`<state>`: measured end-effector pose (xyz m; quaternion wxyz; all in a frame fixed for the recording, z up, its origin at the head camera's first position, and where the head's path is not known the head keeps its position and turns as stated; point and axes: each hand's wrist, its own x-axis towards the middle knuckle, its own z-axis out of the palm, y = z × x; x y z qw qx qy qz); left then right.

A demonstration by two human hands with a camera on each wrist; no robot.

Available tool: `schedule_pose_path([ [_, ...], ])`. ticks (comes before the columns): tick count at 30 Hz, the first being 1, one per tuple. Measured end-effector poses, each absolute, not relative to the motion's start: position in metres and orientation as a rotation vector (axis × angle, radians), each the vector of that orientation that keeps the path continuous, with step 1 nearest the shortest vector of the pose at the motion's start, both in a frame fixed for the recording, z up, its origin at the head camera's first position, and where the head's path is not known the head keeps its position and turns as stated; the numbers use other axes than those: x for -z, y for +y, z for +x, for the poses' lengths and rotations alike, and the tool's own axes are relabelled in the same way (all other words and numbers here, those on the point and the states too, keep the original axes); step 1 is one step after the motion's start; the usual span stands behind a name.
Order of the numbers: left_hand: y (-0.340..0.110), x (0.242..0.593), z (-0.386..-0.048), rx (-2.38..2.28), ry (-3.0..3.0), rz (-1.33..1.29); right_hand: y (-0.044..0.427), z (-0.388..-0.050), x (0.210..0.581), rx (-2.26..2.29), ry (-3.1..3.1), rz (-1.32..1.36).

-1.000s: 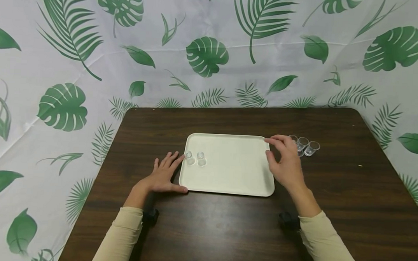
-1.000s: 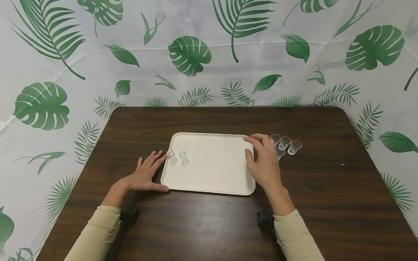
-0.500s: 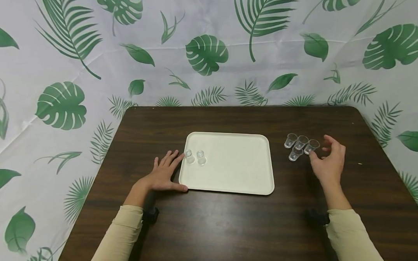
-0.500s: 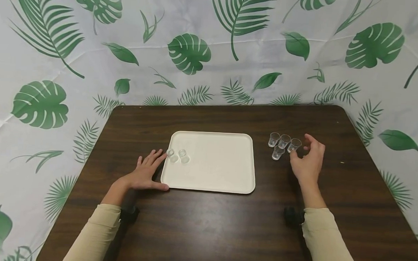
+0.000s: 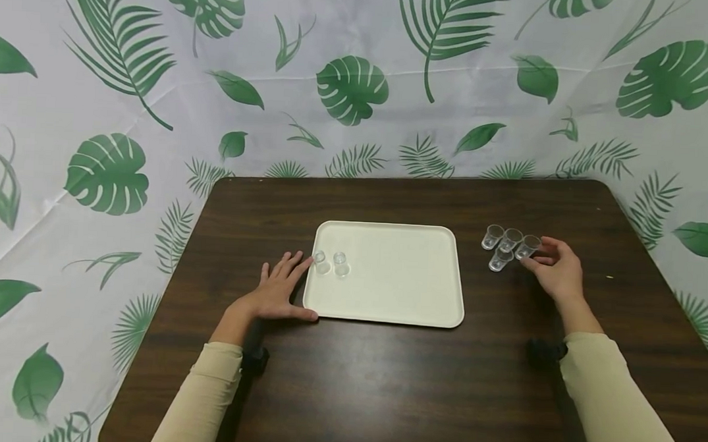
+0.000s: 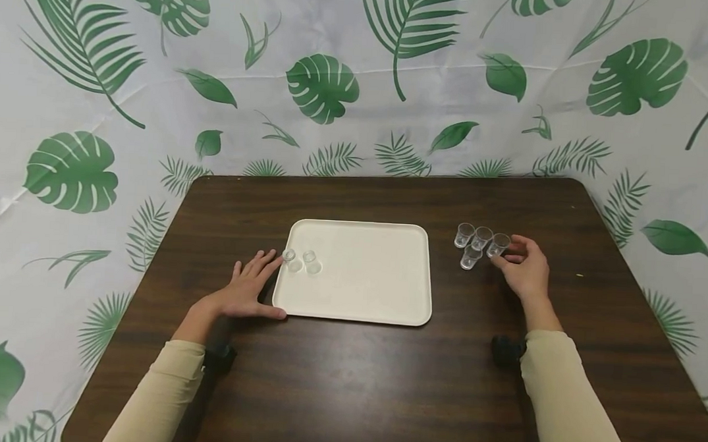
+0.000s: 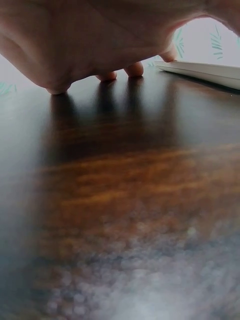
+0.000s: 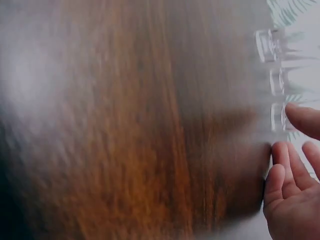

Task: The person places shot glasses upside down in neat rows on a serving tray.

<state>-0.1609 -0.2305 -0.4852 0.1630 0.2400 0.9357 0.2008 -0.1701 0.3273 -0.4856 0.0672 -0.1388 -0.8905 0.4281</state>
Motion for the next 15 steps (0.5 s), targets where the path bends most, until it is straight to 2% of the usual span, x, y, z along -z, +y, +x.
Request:
schedule_pose_path([
  [15,-0.2304,0.4846,-0.1618,-0.583,2.657,0.673,0.3303,-0.1763,0.4858,-1.182,-2.805,-0.504],
])
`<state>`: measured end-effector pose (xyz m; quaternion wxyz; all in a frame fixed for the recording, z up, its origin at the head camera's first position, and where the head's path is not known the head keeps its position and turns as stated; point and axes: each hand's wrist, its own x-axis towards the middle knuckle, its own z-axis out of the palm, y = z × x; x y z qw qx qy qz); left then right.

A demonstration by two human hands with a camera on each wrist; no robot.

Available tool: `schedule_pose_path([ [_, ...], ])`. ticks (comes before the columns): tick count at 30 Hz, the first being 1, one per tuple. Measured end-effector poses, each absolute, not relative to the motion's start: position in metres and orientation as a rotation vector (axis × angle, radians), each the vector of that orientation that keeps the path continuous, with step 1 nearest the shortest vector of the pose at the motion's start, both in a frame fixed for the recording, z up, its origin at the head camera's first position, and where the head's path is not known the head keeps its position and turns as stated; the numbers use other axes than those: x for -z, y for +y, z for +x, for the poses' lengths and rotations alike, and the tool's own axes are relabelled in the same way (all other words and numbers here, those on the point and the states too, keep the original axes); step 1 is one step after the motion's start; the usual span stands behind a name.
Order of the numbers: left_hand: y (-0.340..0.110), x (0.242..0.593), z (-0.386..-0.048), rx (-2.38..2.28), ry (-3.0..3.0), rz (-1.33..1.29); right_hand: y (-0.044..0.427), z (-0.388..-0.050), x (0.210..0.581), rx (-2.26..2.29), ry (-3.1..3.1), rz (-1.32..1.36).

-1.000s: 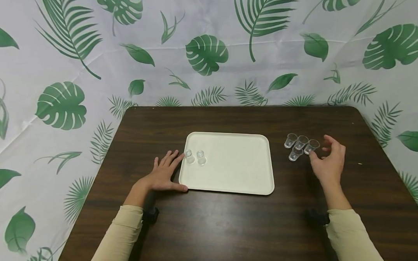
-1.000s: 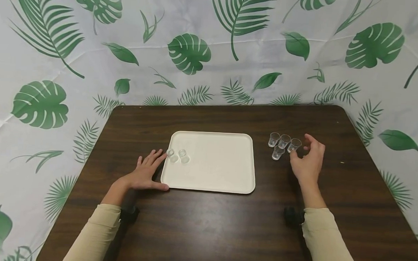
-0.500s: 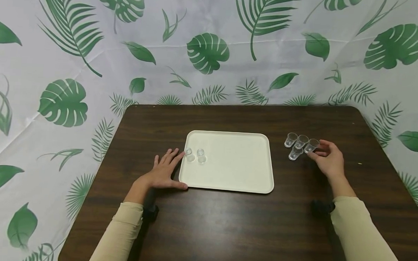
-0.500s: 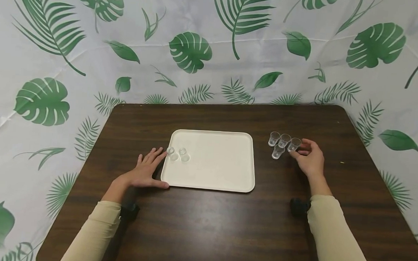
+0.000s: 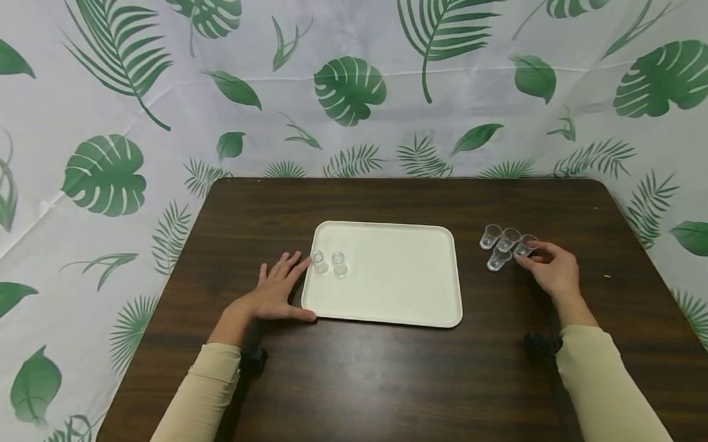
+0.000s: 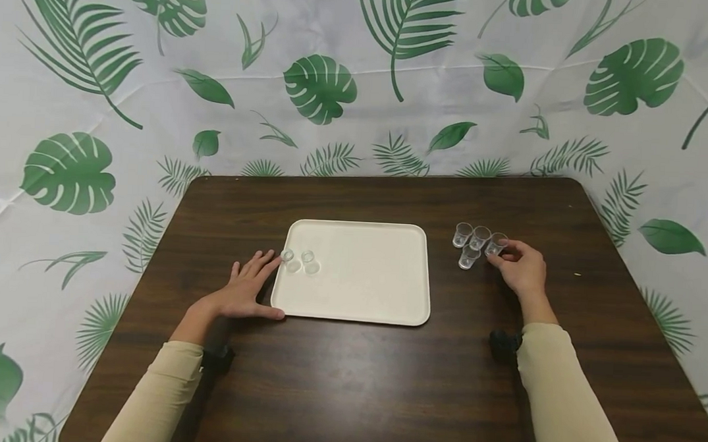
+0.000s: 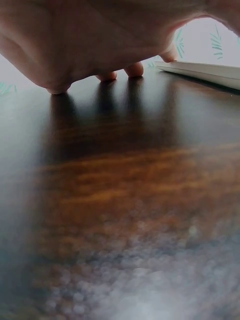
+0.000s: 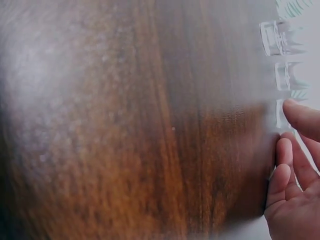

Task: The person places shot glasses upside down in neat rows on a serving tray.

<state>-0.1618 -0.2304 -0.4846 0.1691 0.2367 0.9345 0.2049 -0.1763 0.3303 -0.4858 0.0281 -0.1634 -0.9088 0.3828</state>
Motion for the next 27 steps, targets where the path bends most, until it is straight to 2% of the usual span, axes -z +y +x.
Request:
schedule_pose_path([
  [27,-0.2310,0.4870,-0.1616,-0.588,2.668,0.670,0.3323,-0.1707,0.4901,-1.198,-2.718,-0.469],
])
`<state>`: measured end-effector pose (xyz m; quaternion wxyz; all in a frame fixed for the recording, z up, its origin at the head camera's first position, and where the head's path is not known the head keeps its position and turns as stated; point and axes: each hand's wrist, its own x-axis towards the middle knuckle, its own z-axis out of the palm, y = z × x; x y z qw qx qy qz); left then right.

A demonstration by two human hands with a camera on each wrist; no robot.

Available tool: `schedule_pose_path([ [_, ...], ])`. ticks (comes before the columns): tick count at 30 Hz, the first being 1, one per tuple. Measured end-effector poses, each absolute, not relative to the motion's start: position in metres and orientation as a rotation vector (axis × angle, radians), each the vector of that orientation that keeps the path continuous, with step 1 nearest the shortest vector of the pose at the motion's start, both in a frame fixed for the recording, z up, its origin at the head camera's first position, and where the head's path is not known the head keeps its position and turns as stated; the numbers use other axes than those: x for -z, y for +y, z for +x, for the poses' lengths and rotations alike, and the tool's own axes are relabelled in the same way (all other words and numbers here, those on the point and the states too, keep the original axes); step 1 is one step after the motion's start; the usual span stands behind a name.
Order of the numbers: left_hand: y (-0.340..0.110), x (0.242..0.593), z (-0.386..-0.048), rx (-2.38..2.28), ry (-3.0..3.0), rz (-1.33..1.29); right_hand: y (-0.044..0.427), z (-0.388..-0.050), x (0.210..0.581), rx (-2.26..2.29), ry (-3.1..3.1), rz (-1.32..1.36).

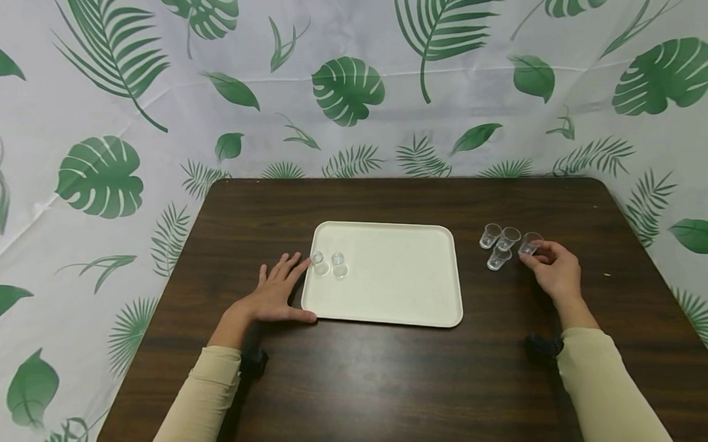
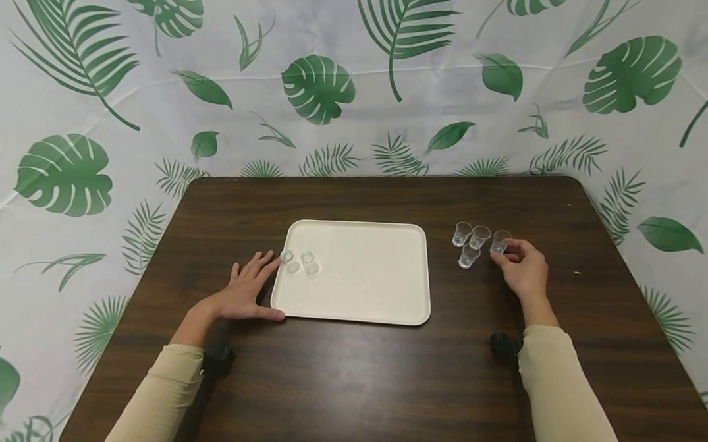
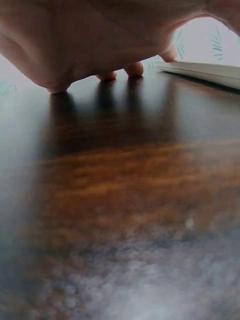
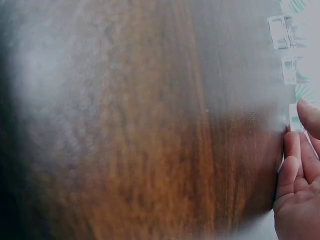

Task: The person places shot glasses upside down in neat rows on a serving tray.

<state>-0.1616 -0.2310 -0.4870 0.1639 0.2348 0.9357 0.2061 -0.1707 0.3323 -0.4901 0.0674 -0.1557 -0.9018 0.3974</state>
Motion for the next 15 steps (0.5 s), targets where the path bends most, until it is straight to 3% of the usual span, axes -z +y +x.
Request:
schedule_pose_path([
  [15,-0.2289,0.4837,-0.1599,-0.559,2.672,0.677,0.3331,-0.1690,0.4828,-1.519,-2.510,-0.576],
])
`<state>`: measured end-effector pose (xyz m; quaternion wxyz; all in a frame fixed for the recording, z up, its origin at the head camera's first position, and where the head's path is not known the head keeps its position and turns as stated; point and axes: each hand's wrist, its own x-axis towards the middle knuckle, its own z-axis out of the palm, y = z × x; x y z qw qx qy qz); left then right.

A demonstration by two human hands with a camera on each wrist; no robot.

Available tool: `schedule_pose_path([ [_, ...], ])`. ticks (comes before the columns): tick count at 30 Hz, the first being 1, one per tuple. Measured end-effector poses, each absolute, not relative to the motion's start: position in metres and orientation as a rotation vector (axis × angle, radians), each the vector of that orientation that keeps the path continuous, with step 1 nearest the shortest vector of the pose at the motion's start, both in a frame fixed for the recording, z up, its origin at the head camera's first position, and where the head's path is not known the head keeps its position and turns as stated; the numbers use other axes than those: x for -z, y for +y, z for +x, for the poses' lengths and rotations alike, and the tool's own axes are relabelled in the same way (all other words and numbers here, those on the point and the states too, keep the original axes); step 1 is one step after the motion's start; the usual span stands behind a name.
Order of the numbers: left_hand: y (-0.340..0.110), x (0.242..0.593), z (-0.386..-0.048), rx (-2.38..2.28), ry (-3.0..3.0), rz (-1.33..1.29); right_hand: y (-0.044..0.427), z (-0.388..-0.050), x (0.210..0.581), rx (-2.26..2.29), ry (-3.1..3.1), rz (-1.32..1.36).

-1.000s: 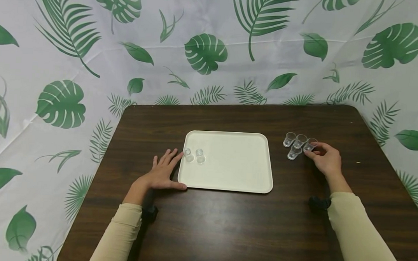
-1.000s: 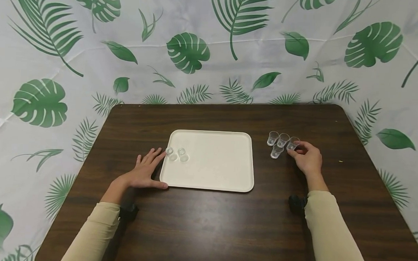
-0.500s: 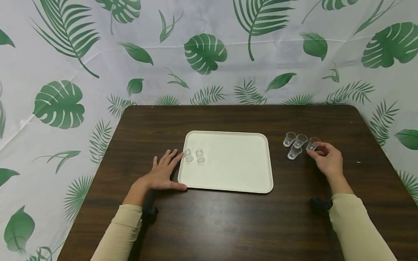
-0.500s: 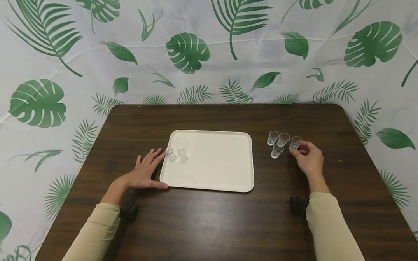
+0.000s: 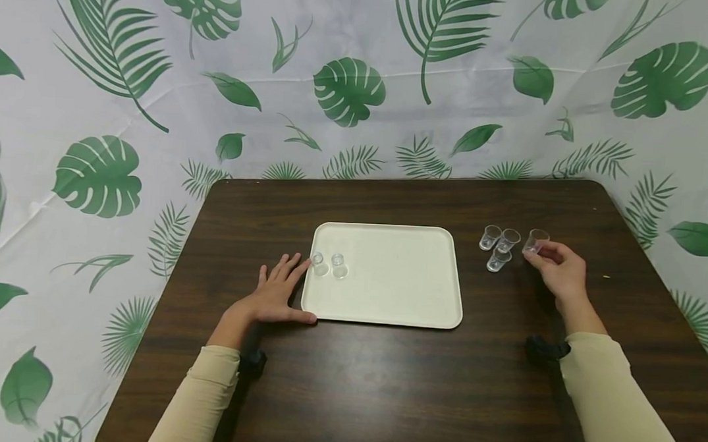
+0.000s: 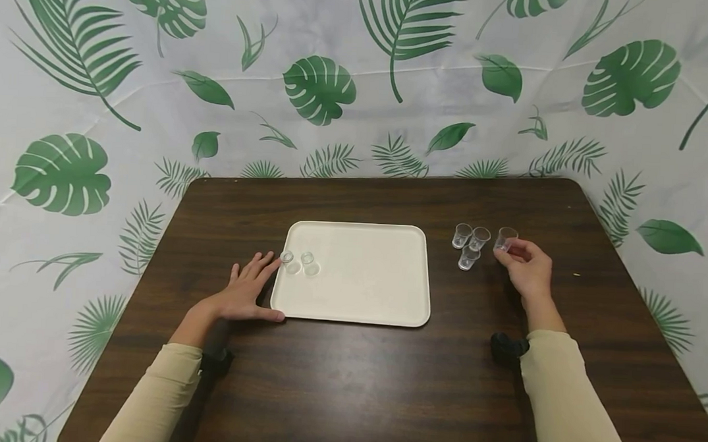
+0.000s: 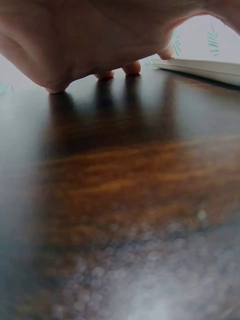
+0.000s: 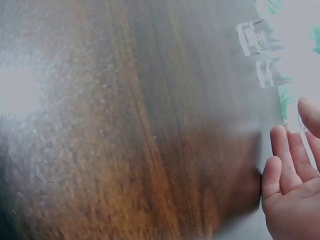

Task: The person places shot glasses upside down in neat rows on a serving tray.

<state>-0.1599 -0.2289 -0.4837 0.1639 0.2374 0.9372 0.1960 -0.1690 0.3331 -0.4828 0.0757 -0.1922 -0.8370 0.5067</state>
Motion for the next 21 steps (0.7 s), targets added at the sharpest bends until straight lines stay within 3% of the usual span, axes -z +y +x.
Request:
schedule_pose_path([
  [10,-0.229,0.485,-0.160,-0.551,2.677,0.672,0.329,-0.169,0.466,-1.651,-2.321,-0.706],
  [21,-0.227,0.482,-0.158,-0.543,2.672,0.656,0.295,-0.181,0.434,-1.731,-2.165,-0.397],
])
